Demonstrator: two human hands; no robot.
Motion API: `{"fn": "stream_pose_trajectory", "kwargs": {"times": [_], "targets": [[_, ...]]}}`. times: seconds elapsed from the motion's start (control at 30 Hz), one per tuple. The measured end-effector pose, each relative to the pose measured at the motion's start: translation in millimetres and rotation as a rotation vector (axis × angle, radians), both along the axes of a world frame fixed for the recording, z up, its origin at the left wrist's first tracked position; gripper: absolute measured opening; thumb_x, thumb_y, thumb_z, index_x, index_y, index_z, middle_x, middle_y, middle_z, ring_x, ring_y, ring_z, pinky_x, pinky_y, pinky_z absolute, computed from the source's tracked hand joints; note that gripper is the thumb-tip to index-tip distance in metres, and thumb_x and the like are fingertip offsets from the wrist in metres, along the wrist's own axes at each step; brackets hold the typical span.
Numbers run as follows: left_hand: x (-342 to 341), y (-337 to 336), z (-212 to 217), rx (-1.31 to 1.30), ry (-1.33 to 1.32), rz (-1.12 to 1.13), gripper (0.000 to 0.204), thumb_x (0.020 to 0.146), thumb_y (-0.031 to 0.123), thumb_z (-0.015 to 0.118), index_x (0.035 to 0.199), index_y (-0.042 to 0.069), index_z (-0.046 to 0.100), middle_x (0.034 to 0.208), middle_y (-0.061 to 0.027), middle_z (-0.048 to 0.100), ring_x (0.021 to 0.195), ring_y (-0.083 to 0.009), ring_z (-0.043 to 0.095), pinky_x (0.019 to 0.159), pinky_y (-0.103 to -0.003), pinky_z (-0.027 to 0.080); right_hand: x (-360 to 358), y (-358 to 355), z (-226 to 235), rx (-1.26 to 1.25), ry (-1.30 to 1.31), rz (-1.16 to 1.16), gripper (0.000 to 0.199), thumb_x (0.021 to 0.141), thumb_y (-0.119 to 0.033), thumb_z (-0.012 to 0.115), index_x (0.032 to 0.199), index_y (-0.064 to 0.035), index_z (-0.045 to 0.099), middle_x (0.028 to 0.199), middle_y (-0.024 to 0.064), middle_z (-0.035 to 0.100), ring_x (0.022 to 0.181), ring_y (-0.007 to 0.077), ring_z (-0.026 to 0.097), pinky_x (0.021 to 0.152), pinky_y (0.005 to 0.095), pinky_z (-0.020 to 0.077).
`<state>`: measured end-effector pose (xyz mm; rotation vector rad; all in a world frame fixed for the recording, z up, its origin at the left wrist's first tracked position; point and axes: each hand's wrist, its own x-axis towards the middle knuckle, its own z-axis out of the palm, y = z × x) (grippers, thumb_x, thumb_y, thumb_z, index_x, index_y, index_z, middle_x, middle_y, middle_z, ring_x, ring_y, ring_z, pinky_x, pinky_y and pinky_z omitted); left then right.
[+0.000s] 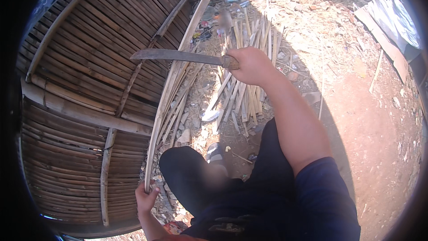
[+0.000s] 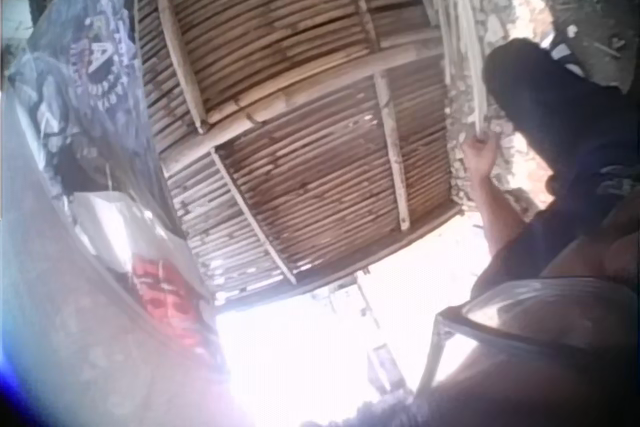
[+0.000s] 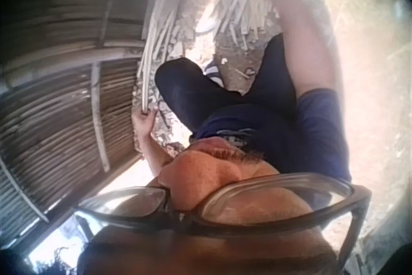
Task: The person sits on the ground and uses a machete to shave a long strip of wood. They hold the wood strip with their left hand and feet while scraping the blade along its length to smooth it, with wood shavings accumulating on the dirt floor.
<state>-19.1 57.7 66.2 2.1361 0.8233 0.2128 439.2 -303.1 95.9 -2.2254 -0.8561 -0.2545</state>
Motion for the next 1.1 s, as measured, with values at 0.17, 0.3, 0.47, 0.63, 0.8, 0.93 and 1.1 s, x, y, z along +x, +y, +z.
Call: {"fn": "stream_pose_trajectory", "kwargs": {"times": [0.17,0.3,0.47,0.63,0.8,0.93,1.1], "targets": [[10,-2,-8,-0.072,-0.014,0.000,0.036,0.083,0.006,0.087,0.115,-0.003,0.073,0.064,0.0124,0.042,0.058,0.0001,0.035,0.054,-0.021,0.029,-28,37,-8,-0.128,-0.176,0.267,0.018,0.078,-0.015,0.072,0.094,-0.0087,0.069,0.078,0.0134,0.069,0.079,0.0402,0.069,0.070,0.0503,0.0530],[10,-5,-6,-0.055,0.002,-0.003,0.033,0.084,0.007,0.087,0.112,-0.002,0.074,0.063,0.0122,0.043,0.058,0.0000,0.036,0.054,-0.021,0.030,-29,36,-2,-0.128,-0.227,0.262,0.018,0.078,-0.015,0.072,0.094,-0.0084,0.069,0.077,0.0134,0.068,0.077,0.0404,0.069,0.069,0.0497,0.0526],[5,1,-9,-0.050,-0.015,-0.007,0.030,0.084,0.008,0.087,0.110,-0.001,0.074,0.063,0.0115,0.045,0.058,-0.0004,0.037,0.054,-0.021,0.030,2,4,0,0.057,0.056,-0.080,0.030,0.084,-0.020,0.073,0.112,-0.0098,0.073,0.090,0.0200,0.073,0.090,0.0417,0.072,0.078,0.0523,0.0558],[58,-14,6,0.016,-0.054,-0.003,0.032,0.084,0.011,0.089,0.110,-0.001,0.074,0.064,0.0111,0.046,0.058,-0.0006,0.037,0.054,-0.021,0.031,-4,6,3,0.078,0.010,-0.066,0.026,0.086,-0.020,0.073,0.110,-0.0094,0.072,0.088,0.0185,0.073,0.086,0.0421,0.071,0.076,0.0525,0.0547],[133,-11,5,-0.064,-0.195,-0.096,0.037,0.085,0.017,0.091,0.113,0.000,0.074,0.066,0.0101,0.050,0.060,-0.0013,0.041,0.055,-0.022,0.034,-26,27,6,-0.096,-0.179,0.111,0.021,0.083,-0.017,0.074,0.102,-0.0106,0.070,0.085,0.0137,0.071,0.086,0.0388,0.071,0.076,0.0503,0.0553],[206,-12,36,-0.093,-0.138,-0.185,0.035,0.087,0.019,0.090,0.112,0.001,0.074,0.069,0.0094,0.052,0.063,-0.0029,0.047,0.059,-0.022,0.038,-3,10,-1,-0.006,-0.141,-0.058,0.021,0.083,-0.018,0.074,0.103,-0.0110,0.070,0.086,0.0148,0.072,0.085,0.0394,0.071,0.075,0.0511,0.0556],[266,-23,17,-0.037,-0.111,-0.259,0.043,0.083,0.024,0.093,0.115,0.001,0.075,0.070,0.0072,0.055,0.063,-0.0038,0.047,0.057,-0.023,0.039,15,-6,-3,0.031,0.065,-0.269,0.021,0.086,-0.022,0.077,0.103,-0.0094,0.073,0.080,0.0178,0.070,0.080,0.0406,0.069,0.071,0.0492,0.0532]]}}
